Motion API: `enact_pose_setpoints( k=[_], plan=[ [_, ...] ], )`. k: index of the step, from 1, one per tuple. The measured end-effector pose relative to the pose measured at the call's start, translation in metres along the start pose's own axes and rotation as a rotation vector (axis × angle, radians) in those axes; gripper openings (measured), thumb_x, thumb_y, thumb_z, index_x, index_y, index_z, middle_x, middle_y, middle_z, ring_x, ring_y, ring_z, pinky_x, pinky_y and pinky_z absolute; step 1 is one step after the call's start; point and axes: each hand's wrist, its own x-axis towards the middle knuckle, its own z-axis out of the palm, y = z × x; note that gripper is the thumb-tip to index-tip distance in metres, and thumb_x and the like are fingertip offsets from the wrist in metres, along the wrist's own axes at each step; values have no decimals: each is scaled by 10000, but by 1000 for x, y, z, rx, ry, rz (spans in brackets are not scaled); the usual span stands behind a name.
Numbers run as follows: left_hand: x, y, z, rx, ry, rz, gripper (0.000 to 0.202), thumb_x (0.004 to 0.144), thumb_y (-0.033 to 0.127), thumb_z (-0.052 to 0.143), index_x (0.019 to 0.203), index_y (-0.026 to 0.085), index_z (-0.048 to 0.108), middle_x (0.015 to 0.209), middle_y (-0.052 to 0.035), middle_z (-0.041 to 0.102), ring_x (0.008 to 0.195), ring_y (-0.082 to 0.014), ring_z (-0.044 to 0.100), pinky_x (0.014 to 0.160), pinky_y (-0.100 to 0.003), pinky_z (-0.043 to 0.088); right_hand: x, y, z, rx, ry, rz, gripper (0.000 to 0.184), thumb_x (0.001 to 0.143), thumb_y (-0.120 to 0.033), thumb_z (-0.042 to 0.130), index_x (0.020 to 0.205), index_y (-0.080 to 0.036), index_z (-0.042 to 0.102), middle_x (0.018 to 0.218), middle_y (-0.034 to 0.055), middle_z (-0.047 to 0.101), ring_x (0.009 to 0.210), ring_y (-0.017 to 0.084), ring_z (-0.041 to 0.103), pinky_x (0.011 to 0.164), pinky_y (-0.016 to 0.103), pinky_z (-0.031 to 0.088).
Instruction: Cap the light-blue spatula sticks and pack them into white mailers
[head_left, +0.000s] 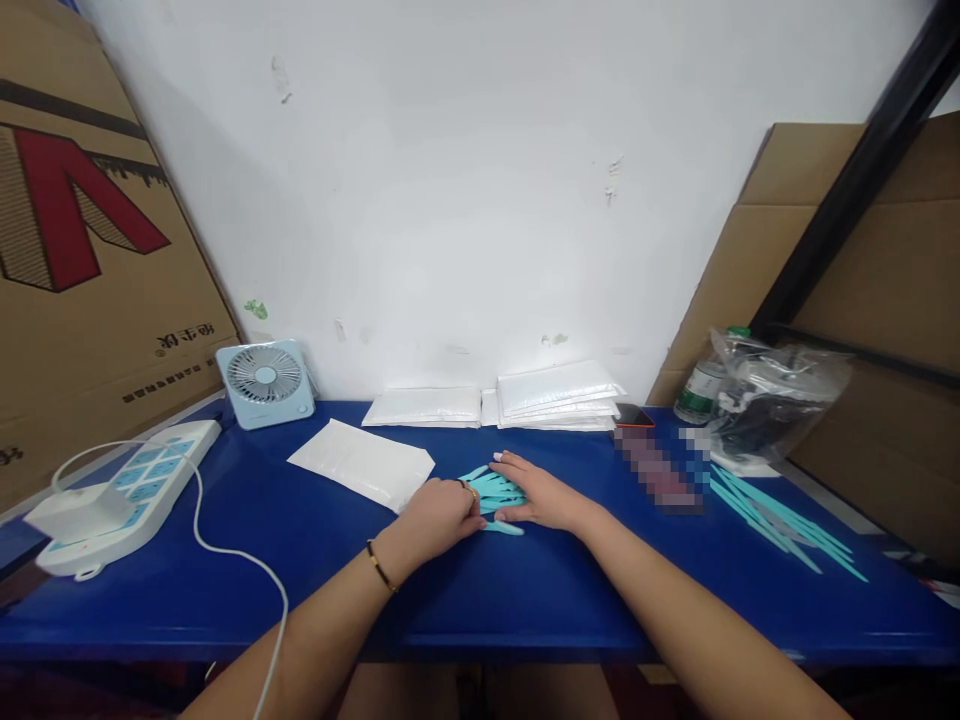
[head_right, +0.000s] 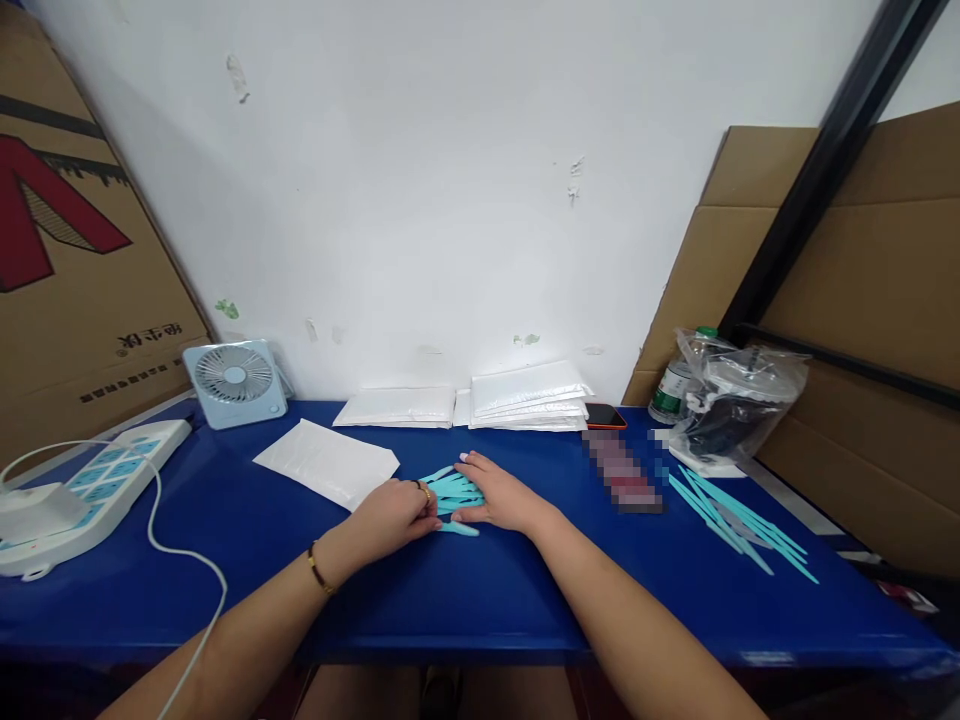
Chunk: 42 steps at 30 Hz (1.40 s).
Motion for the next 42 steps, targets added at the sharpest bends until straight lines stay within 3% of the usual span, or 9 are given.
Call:
enact_pose_setpoints(
  k=[4, 9, 13, 16, 20, 24, 32, 37, 42],
  plan=[
    [11, 9, -1, -30, 104, -51, 276, 843, 436, 494, 894, 195, 618, 925, -75, 613, 885, -235, 565, 759, -335, 420, -11, 6, -17, 116, -26, -5, 793, 780, -608, 528, 1435, -233, 285, 1505, 93, 238, 1393, 255, 165, 1123, 415, 197],
    [15, 0, -4, -34, 139, -205, 699, 769, 649, 471, 1228, 122, 502, 1201, -187, 513, 1134, -349, 433, 901, -448, 382, -15, 17, -24, 38, -166, -39, 1228, 529, -621, 738, 1476, -233, 59, 1542, 96, 42, 1402, 313, -31, 1130, 489, 65],
    [35, -2, 1, -146, 27, -34, 443, 908, 397, 349, 1172, 115, 567, 1154, -147, 573, 1136, -263, 459, 976, -377, 361, -9, 15, -10, -37, -162, -45, 1161, 617, -649, 662, 1474, -215, 11, 1542, 86, 25, 1406, 290, -27, 1138, 458, 2],
    [53, -4, 2, -188, 33, 69, 341, 886, 241, 375, 1134, 154, 593, 1136, -98, 599, 1124, -209, 482, 972, -307, 378, -10, 16, -8, -10, -154, -22, 1161, 631, -649, 653, 1475, -187, 4, 1541, 100, 16, 1407, 291, 4, 1143, 439, 59],
    [63, -16, -1, -175, 73, -101, 260, 774, 213, 539, 1008, 165, 640, 1030, -85, 645, 996, -207, 565, 851, -272, 441, -9, 24, -21, 58, 122, 28, 782, 792, -576, 539, 1434, -209, 287, 1479, 113, 289, 1345, 265, 281, 1094, 410, 255],
    [66, -29, 0, -185, 19, -209, 96, 749, 204, 566, 782, 177, 652, 812, -49, 678, 786, -182, 615, 668, -245, 447, 9, 32, -33, -4, 282, 64, 349, 840, -443, 524, 1063, -209, 658, 1080, 96, 617, 1003, 232, 564, 896, 370, 433],
    [80, -34, 3, -195, 140, -132, 110, 808, 259, 533, 854, 226, 627, 833, 1, 681, 812, -167, 618, 695, -243, 420, 38, 37, -25, 334, 189, 135, 214, 749, -359, 611, 805, -162, 674, 624, 0, 598, 572, 123, 521, 550, 236, 399],
    [89, -42, 6, -178, 130, -176, 117, 814, 247, 524, 843, 227, 636, 803, 2, 678, 827, -167, 620, 747, -256, 419, 22, 60, -34, 443, 264, 194, 199, 744, -337, 599, 773, -147, 651, 653, 11, 606, 592, 121, 523, 576, 240, 404],
    [88, -45, 5, -157, 221, -150, 191, 762, 291, 600, 944, 241, 627, 969, -16, 646, 917, -181, 593, 775, -270, 419, 8, 61, -44, 163, 340, 239, 265, 713, -382, 665, 874, -171, 664, 793, 25, 600, 628, 125, 488, 604, 261, 401]
  ],
)
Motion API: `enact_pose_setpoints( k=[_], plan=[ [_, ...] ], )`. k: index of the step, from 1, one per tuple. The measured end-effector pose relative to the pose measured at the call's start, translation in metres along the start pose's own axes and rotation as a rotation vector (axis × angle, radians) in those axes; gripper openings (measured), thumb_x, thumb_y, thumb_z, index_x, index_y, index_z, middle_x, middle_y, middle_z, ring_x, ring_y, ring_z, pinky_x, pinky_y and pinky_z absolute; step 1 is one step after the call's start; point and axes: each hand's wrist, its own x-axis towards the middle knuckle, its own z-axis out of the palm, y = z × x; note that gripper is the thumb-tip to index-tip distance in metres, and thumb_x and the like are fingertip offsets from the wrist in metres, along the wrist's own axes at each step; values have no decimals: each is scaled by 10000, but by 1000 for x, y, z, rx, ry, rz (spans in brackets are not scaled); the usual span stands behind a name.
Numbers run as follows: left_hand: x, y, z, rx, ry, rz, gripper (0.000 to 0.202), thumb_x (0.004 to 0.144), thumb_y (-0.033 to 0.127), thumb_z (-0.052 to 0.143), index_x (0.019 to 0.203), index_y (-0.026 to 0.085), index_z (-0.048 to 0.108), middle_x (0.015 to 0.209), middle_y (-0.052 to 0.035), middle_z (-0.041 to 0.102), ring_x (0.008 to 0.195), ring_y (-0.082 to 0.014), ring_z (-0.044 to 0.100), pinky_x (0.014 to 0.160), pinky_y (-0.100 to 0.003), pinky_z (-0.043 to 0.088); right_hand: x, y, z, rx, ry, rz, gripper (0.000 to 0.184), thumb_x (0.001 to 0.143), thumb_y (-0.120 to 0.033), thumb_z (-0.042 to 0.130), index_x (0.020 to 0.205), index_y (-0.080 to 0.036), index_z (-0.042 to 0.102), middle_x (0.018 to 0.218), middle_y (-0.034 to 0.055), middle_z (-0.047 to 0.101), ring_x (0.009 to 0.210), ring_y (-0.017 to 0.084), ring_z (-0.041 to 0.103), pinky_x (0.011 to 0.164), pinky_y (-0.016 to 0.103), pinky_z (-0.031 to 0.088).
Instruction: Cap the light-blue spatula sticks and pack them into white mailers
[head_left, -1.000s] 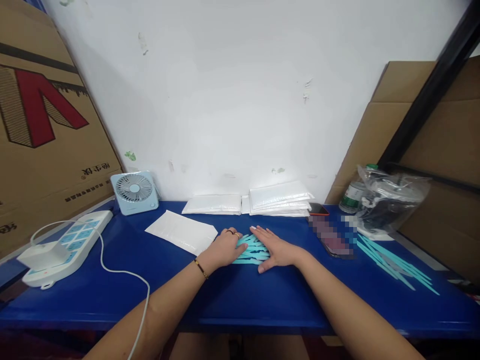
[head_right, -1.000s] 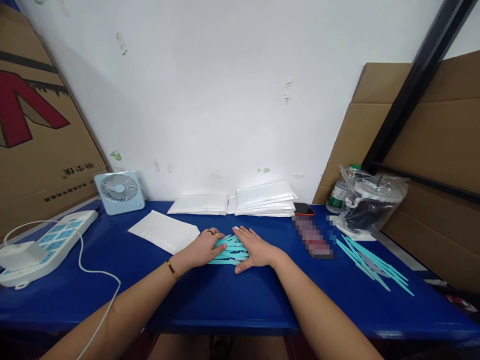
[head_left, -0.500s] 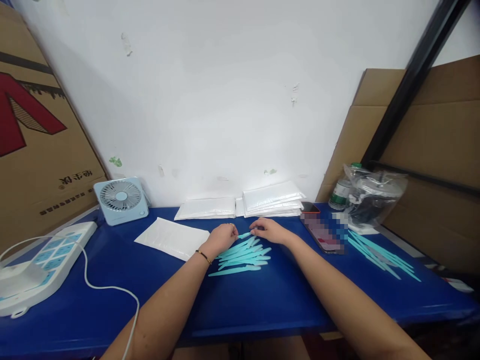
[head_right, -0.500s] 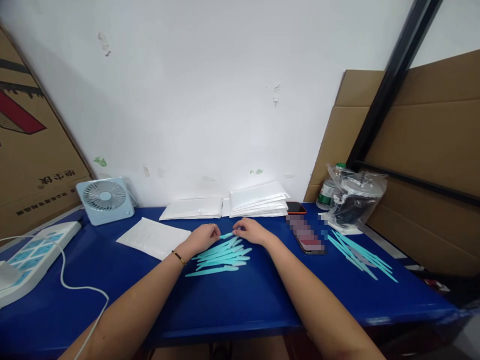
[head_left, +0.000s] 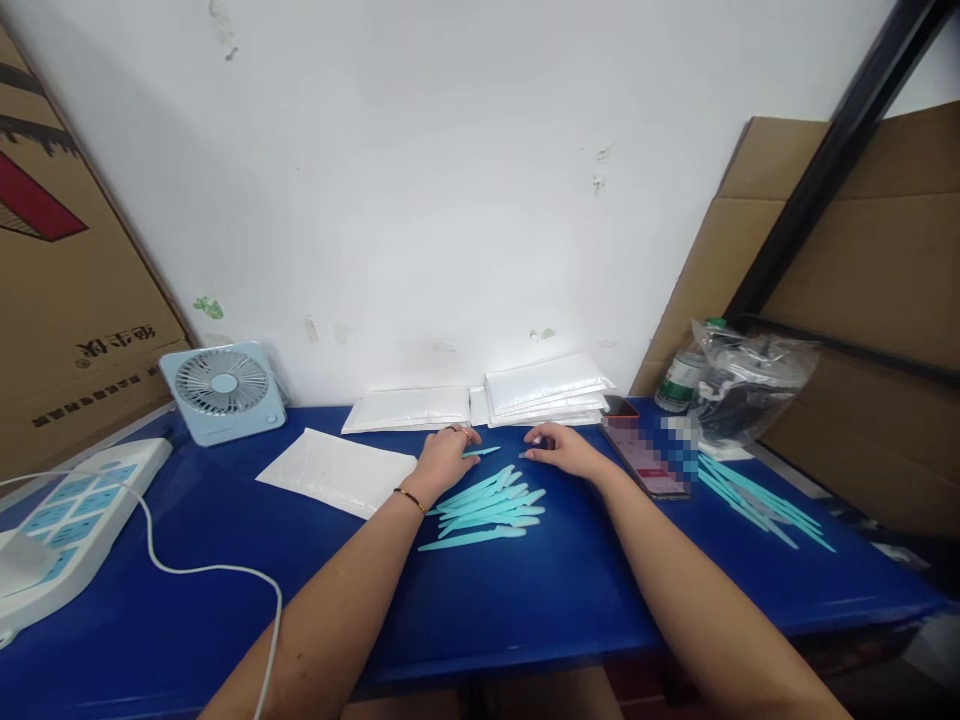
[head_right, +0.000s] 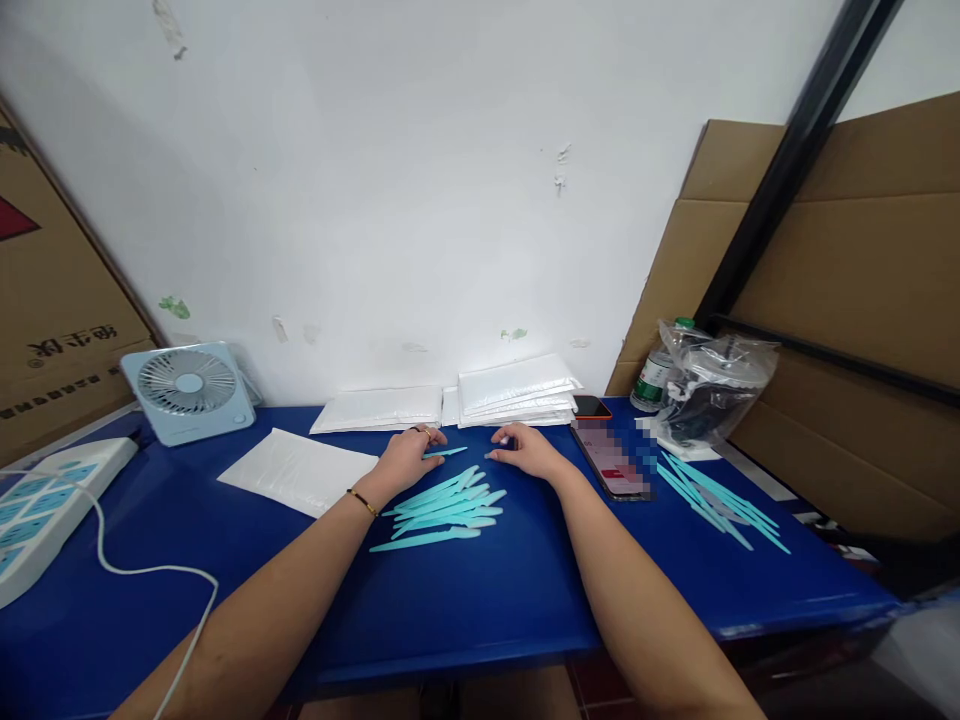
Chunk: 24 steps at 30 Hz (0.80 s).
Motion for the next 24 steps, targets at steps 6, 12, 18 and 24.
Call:
enact_pose_setpoints(
  k=[6, 12, 18, 24],
  plan=[
    [-16, 8, -6, -87, -107, 76, 215, 758, 426, 581, 827, 234, 649, 866, -8, 638, 789, -165, 594, 660, -243, 418, -4, -29, 15, -105, -148, -271, 199, 750, -358, 668, 891, -219, 671, 896, 32, 540, 783, 149, 509, 670, 254, 410],
    [-23, 13, -6, -159, -225, 96, 226, 752, 414, 576, 816, 213, 659, 790, -5, 669, 697, -146, 590, 572, -217, 387, -2, -32, 21, -68, -219, -287, 169, 747, -356, 676, 793, -194, 664, 867, 23, 510, 789, 148, 503, 697, 265, 403],
    [-22, 19, -12, -33, -140, 91, 198, 816, 332, 498, 814, 207, 652, 820, -24, 684, 745, -164, 608, 619, -231, 390, 0, -24, 14, 95, -129, -207, 214, 723, -388, 692, 728, -179, 653, 878, 21, 498, 810, 155, 513, 755, 286, 406],
    [-13, 14, -16, 104, -80, 101, 227, 846, 370, 497, 887, 234, 674, 914, -34, 694, 869, -203, 619, 742, -266, 409, 0, -15, -2, 130, -32, -146, 203, 723, -383, 679, 730, -182, 649, 853, 14, 516, 812, 160, 518, 792, 299, 399]
  ],
)
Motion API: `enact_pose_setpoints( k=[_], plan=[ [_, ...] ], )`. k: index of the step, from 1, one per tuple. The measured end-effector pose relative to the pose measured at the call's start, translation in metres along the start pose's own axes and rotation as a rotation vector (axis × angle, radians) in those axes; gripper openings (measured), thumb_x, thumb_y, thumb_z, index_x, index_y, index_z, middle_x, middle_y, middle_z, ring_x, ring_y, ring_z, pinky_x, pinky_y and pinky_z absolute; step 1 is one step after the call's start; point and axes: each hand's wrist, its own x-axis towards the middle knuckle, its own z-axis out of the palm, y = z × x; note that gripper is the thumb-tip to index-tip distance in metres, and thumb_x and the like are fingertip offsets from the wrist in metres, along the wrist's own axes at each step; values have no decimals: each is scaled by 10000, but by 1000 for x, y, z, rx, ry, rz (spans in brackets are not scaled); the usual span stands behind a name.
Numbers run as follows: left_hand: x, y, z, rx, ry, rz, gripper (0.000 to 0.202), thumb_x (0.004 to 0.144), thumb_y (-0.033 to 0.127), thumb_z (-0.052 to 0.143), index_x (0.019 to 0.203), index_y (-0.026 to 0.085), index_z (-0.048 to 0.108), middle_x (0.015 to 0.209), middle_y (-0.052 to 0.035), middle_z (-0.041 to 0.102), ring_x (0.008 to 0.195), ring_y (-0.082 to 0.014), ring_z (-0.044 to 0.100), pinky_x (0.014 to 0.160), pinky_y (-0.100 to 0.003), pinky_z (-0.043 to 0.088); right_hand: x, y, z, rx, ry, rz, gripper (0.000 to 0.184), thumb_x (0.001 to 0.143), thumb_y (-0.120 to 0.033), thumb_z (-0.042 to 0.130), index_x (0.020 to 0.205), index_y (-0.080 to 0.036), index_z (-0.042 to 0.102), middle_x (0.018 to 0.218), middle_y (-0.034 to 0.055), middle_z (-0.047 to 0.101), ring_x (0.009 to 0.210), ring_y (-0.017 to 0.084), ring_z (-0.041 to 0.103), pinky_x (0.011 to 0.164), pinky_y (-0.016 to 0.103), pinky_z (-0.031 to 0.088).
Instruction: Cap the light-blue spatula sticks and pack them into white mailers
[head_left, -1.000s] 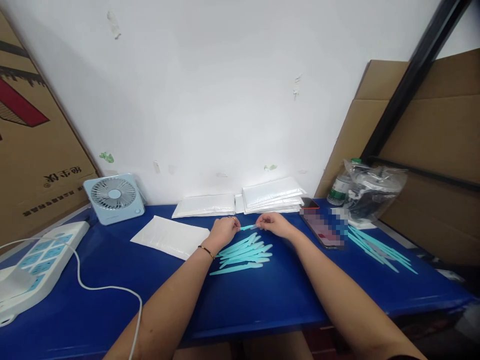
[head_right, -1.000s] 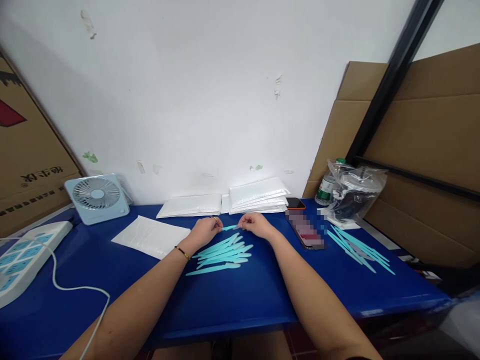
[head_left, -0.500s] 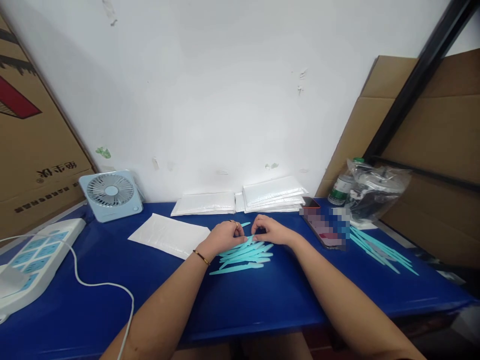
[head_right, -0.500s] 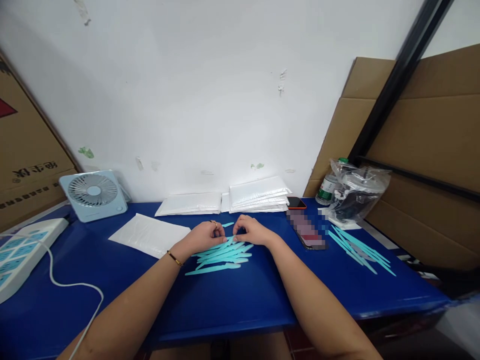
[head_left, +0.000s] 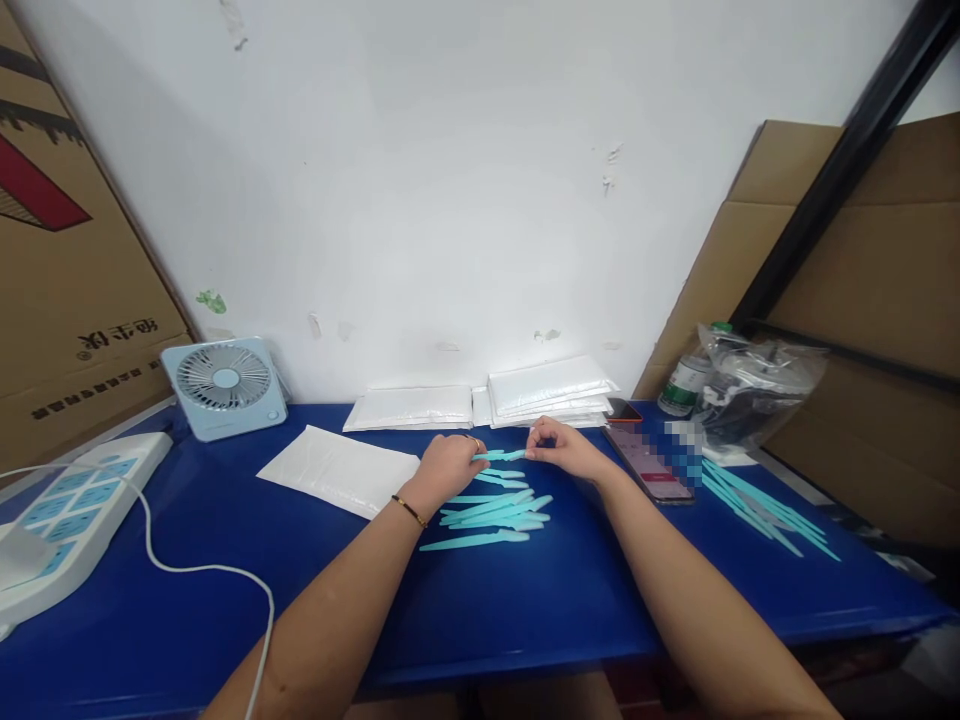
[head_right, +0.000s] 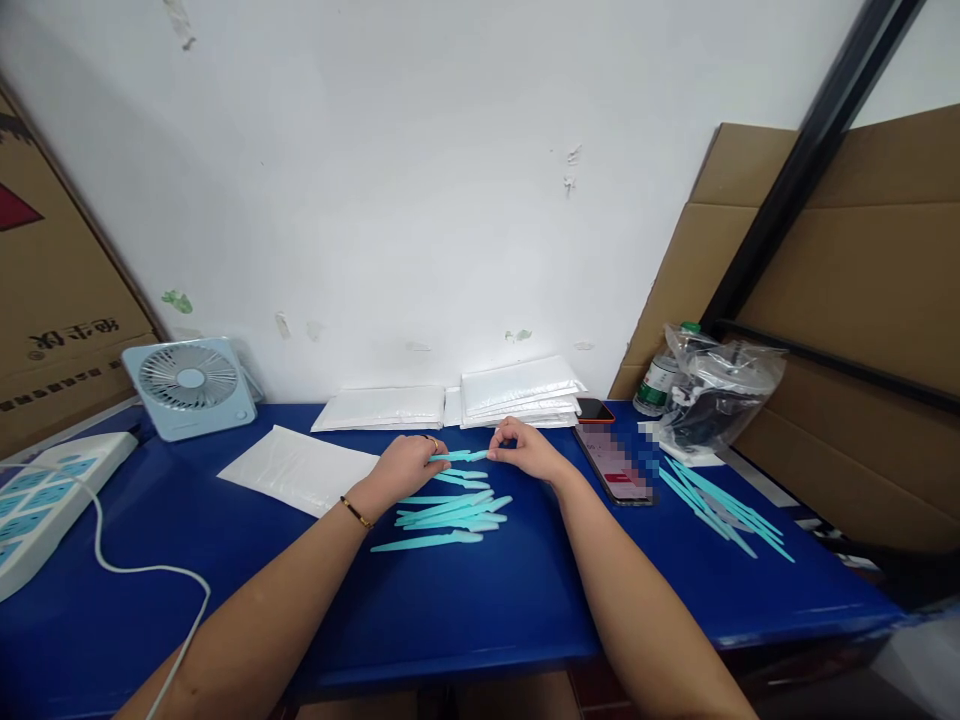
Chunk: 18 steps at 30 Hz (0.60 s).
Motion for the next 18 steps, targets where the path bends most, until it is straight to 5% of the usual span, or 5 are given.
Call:
enact_pose_setpoints(
  k=[3, 9, 12, 18],
  plan=[
    [4, -10, 2, -4, -15, -61, 246, 851, 377, 490, 876, 238, 692, 959, -38, 687, 901, -208, 611, 774, -278, 414, -2, 13, -7, -55, 34, 58, 212, 717, -389, 673, 713, -178, 655, 836, 16, 537, 793, 163, 522, 776, 301, 404],
    [4, -27, 14, -66, 20, -54, 393, 811, 415, 550, 1193, 324, 565, 1185, -26, 577, 1102, -231, 509, 902, -331, 396, -4, 29, -5, -208, 65, 126, 274, 662, -404, 706, 833, -191, 684, 843, 24, 577, 720, 154, 509, 681, 283, 418],
    [6, -33, 21, -119, 0, -34, 305, 851, 393, 499, 1125, 338, 620, 1149, -12, 583, 1080, -212, 516, 891, -306, 411, -3, 28, 1, -217, 29, 58, 313, 687, -388, 694, 953, -223, 682, 909, 29, 599, 744, 155, 519, 692, 280, 421],
    [10, -37, 27, -148, 24, -20, 283, 847, 234, 493, 1044, 319, 678, 1094, -2, 602, 1016, -172, 536, 859, -244, 426, 0, 26, 3, -336, 95, 76, 181, 754, -336, 633, 874, -223, 706, 837, 33, 604, 733, 166, 532, 676, 285, 408]
  ],
)
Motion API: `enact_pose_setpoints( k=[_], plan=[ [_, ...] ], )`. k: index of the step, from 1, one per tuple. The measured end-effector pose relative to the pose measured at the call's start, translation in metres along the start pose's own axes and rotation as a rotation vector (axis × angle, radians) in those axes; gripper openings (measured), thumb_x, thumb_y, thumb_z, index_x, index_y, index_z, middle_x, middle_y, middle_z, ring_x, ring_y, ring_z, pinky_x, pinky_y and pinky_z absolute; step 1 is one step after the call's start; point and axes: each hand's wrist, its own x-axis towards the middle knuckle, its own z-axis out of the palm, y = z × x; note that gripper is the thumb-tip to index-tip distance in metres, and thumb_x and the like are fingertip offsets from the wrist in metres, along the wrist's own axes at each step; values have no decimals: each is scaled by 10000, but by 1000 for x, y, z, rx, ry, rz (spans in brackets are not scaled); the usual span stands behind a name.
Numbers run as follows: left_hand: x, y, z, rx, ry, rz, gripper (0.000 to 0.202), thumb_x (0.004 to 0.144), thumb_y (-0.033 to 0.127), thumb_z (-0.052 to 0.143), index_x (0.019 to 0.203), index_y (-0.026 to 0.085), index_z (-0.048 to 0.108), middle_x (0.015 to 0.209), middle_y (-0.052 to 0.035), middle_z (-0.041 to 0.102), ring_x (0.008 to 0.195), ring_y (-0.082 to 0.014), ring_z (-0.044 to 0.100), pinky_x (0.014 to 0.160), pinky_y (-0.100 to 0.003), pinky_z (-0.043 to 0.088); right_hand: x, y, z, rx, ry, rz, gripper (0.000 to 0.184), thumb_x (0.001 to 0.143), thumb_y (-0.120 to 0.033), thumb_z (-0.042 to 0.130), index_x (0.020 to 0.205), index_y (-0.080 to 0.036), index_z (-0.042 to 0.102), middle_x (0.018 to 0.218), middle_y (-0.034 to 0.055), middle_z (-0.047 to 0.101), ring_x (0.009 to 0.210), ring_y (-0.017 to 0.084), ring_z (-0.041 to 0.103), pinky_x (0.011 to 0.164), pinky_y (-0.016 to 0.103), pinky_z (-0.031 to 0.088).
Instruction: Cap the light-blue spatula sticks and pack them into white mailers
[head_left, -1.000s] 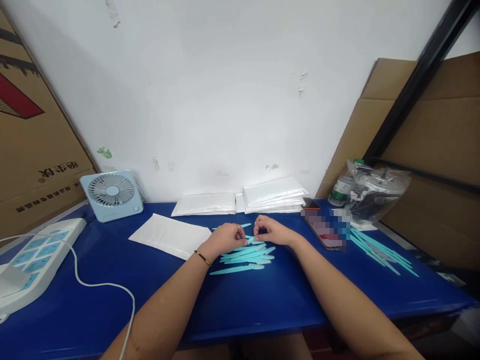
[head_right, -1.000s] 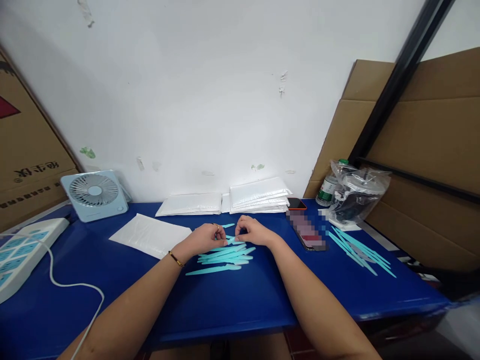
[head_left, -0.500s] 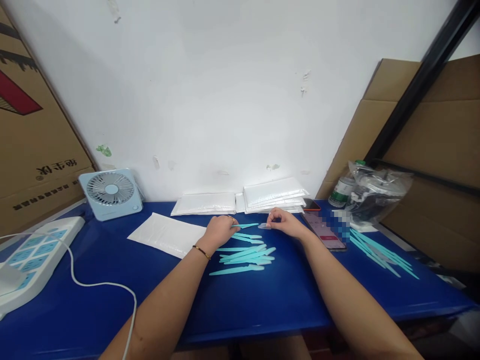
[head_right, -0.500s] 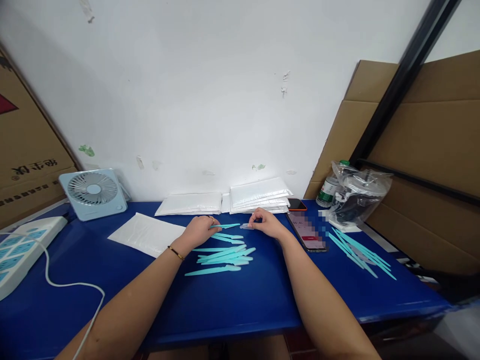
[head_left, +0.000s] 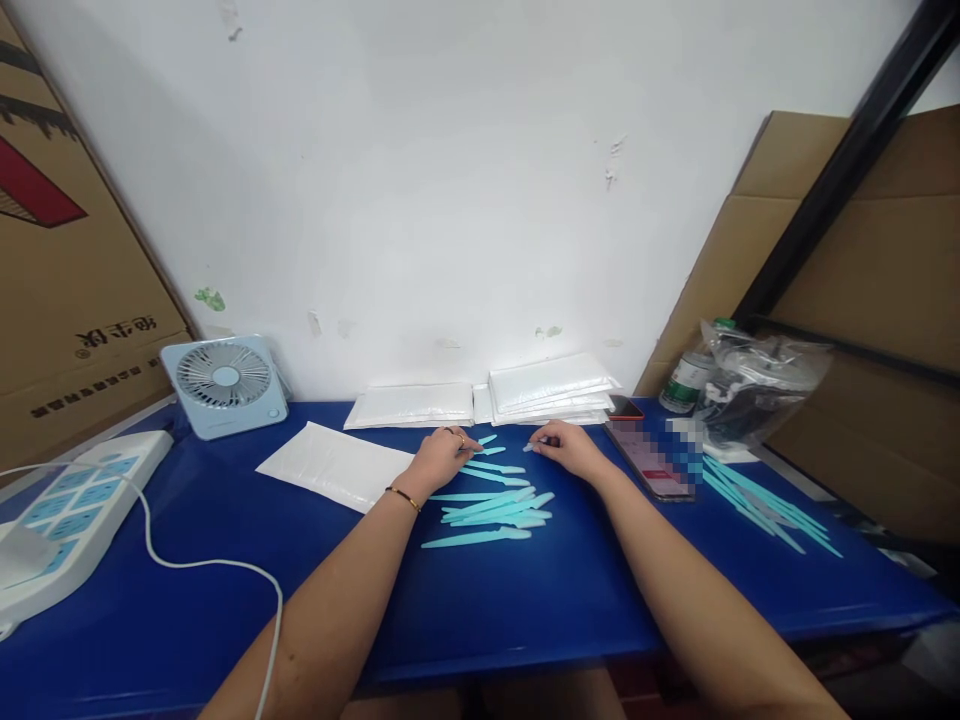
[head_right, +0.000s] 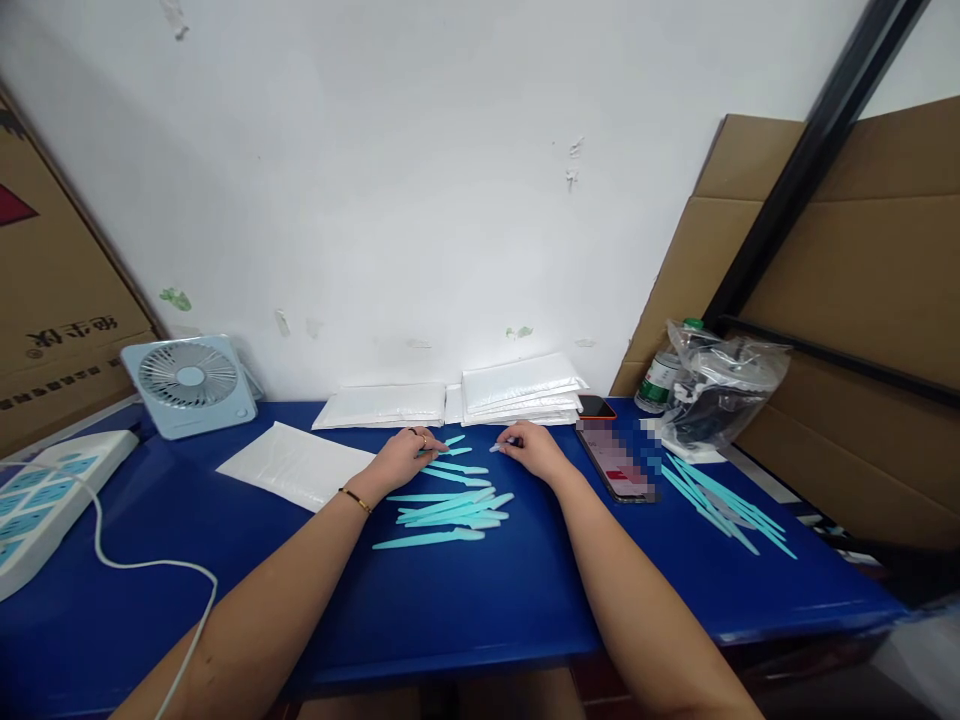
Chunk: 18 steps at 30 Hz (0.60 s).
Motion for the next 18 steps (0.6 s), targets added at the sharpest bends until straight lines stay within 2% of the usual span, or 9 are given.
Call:
enact_pose_setpoints(
  k=[3, 7, 9, 12, 14, 18],
  plan=[
    [-1, 1, -1, 8, -6, -4, 285, 847, 247, 494, 1060, 322, 667, 1119, -4, 593, 1040, -184, 525, 867, -256, 423, -2, -12, 1, -21, 15, -66, 191, 748, -371, 649, 861, -225, 700, 896, 50, 588, 839, 190, 532, 716, 295, 405],
    [-4, 5, -4, 17, 1, -12, 279, 848, 281, 495, 1070, 329, 656, 1128, -5, 591, 1054, -197, 516, 877, -286, 408, -5, -36, 8, -16, -139, -138, 190, 717, -398, 686, 769, -216, 677, 874, 40, 578, 850, 187, 523, 738, 301, 394],
    [-6, 9, -7, 26, 16, 8, 257, 845, 345, 510, 1054, 322, 660, 1108, -11, 595, 1047, -204, 512, 884, -304, 394, -5, -42, 12, -11, -166, -129, 186, 713, -382, 692, 736, -202, 657, 841, 33, 572, 823, 178, 521, 721, 292, 391],
    [-8, 18, -10, 62, 12, 85, 222, 831, 414, 536, 923, 287, 693, 1015, -16, 620, 1022, -208, 501, 900, -323, 362, -4, -42, 15, 50, -134, -94, 186, 721, -369, 682, 725, -188, 637, 800, 22, 574, 718, 145, 511, 650, 266, 385],
    [-7, 23, -11, 98, 11, 112, 197, 832, 388, 543, 835, 265, 696, 945, -18, 632, 995, -207, 498, 894, -333, 349, -4, -37, 13, 100, -115, -78, 189, 721, -372, 677, 728, -187, 636, 779, 14, 583, 662, 130, 498, 611, 256, 378],
    [-5, 24, -12, 160, 71, 52, 182, 838, 332, 536, 781, 242, 683, 933, -31, 631, 1004, -216, 488, 889, -351, 337, -1, -20, 1, 115, -43, -36, 188, 710, -372, 674, 718, -187, 641, 768, 13, 590, 674, 139, 503, 614, 259, 384]
  ],
)
